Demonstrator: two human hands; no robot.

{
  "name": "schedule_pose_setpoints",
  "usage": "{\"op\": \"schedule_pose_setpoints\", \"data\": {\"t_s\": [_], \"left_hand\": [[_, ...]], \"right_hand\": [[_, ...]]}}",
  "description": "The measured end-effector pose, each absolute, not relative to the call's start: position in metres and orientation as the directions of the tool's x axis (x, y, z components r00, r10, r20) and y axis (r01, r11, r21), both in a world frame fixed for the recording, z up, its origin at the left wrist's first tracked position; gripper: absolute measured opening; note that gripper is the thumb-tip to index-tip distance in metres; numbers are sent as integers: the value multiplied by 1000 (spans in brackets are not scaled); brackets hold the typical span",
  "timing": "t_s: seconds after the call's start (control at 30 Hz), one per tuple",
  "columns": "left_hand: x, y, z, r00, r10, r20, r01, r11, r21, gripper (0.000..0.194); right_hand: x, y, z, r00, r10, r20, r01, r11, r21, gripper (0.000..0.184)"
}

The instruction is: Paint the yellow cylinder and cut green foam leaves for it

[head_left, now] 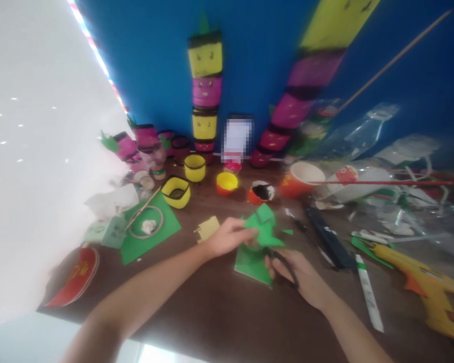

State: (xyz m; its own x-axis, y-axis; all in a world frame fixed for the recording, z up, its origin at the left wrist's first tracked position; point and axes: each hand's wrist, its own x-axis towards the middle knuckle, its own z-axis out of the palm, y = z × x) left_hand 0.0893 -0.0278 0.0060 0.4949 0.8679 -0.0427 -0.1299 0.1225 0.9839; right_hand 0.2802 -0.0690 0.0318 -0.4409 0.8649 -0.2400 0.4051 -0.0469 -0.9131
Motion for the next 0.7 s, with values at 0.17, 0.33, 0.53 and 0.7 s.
{"op": "schedule_pose_setpoints", "data": {"t_s": [0.17, 0.33, 0.53, 0.7], "left_hand": [[89, -28, 6, 491, 870, -27, -140, 110, 984, 39], [88, -28, 9, 483, 875, -30, -149, 116, 982, 39], [88, -28, 10, 480, 877, -22, -143, 103, 984, 40], [88, -28, 9, 479, 878, -17, -146, 99, 984, 40]], "right_hand": [[281, -69, 33, -455, 858, -240, 402, -43, -915, 57], [282, -69, 31, -463, 856, -228, 393, -32, -919, 57], [282, -69, 30, -462, 850, -253, 403, -53, -914, 57], [280, -68, 33, -462, 846, -264, 430, -47, -902, 58]]}}
